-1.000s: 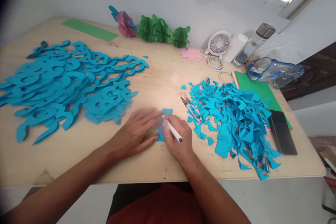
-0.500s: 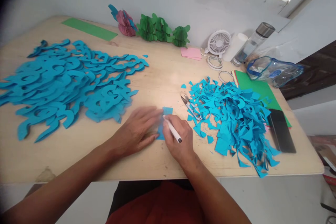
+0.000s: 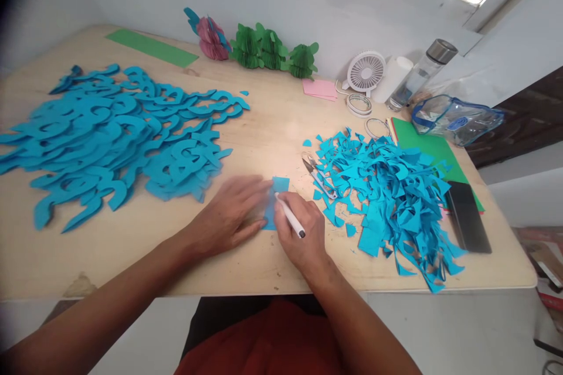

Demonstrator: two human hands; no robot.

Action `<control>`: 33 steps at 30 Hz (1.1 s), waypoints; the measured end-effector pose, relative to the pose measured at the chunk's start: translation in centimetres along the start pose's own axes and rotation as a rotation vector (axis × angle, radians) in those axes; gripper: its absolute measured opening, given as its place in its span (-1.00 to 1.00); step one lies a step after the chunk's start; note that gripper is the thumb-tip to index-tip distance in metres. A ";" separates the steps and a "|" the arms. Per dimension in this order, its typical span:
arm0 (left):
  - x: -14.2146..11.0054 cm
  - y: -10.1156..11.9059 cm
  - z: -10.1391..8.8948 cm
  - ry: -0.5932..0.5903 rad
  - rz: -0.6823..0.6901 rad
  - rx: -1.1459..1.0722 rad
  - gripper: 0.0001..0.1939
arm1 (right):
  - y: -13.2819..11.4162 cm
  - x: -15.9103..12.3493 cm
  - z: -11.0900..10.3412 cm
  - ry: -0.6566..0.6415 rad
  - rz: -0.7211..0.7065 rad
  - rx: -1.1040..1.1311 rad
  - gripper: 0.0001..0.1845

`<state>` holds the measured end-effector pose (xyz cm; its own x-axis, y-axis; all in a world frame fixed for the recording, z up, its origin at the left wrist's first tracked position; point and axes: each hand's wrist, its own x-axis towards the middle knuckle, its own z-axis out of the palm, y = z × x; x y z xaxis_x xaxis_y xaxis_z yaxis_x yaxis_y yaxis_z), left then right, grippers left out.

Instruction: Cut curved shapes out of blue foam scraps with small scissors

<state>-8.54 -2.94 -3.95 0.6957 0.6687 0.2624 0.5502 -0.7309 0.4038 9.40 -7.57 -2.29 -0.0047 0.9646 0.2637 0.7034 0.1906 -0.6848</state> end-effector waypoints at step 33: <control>-0.1 -0.2 0.1 0.018 0.028 -0.010 -0.65 | -0.3 -0.1 -0.4 -0.030 0.145 0.162 -0.82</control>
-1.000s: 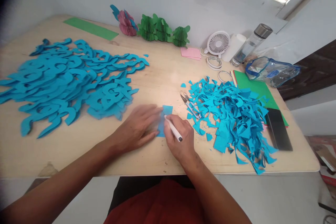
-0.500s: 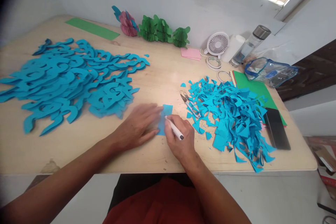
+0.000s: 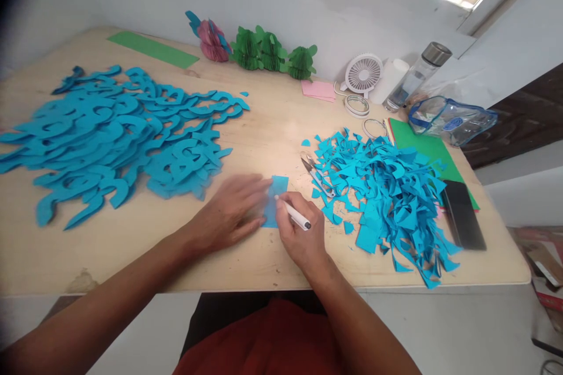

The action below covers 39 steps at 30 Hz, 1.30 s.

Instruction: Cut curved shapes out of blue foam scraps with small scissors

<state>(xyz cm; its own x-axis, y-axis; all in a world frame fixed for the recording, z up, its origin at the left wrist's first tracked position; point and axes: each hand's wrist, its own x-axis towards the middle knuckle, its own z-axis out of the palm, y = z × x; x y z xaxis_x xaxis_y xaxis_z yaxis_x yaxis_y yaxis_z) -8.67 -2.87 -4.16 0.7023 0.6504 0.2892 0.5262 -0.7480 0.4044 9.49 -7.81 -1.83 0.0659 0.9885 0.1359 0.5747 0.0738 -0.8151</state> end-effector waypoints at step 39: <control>0.0 0.0 0.1 0.020 -0.013 -0.031 -0.64 | 0.1 -1.6 0.1 -0.047 -0.008 0.107 -0.82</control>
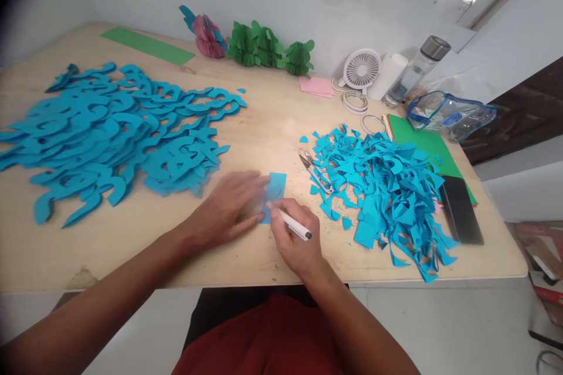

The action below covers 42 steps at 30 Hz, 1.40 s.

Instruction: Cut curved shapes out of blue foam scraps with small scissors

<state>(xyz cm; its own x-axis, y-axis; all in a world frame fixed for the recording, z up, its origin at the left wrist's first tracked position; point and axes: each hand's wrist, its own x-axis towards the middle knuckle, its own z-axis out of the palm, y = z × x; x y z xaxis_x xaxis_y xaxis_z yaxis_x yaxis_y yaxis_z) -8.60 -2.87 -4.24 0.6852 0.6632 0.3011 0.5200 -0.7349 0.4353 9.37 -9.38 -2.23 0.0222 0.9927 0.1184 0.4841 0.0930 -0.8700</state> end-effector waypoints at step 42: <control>-0.1 -0.2 0.1 -0.014 0.016 0.020 -0.66 | -0.4 -0.2 -0.2 0.035 -0.015 -0.113 -0.82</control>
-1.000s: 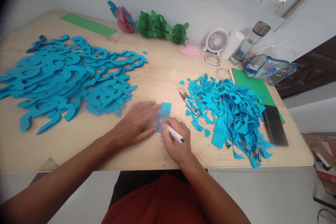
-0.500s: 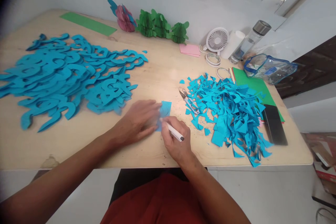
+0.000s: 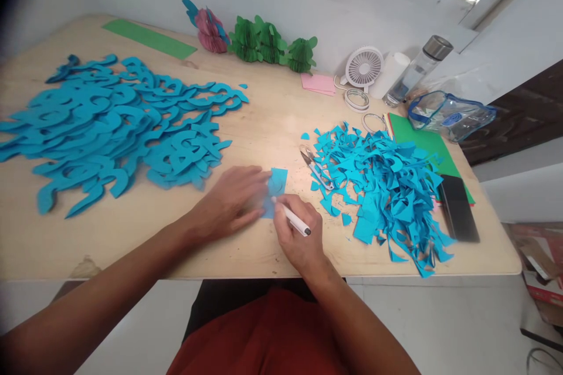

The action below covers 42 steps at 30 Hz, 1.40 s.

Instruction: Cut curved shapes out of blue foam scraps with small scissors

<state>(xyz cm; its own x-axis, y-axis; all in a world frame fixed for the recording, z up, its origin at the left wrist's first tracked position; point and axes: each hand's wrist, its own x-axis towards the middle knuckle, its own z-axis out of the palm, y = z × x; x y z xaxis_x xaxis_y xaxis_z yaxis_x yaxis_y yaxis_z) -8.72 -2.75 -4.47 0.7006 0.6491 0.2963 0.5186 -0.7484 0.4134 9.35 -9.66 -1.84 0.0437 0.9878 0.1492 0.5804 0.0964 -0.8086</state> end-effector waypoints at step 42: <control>0.0 -0.1 0.2 -0.048 -0.016 0.003 -0.70 | -1.2 -0.2 -0.8 -0.030 0.009 -0.125 -0.80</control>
<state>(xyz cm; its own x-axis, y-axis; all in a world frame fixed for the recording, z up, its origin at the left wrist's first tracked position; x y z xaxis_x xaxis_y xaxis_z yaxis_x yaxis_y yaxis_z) -8.70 -2.69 -4.66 0.7147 0.6540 0.2481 0.5315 -0.7383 0.4152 9.28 -10.02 -0.47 0.0260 0.9920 0.1233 0.6767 0.0733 -0.7326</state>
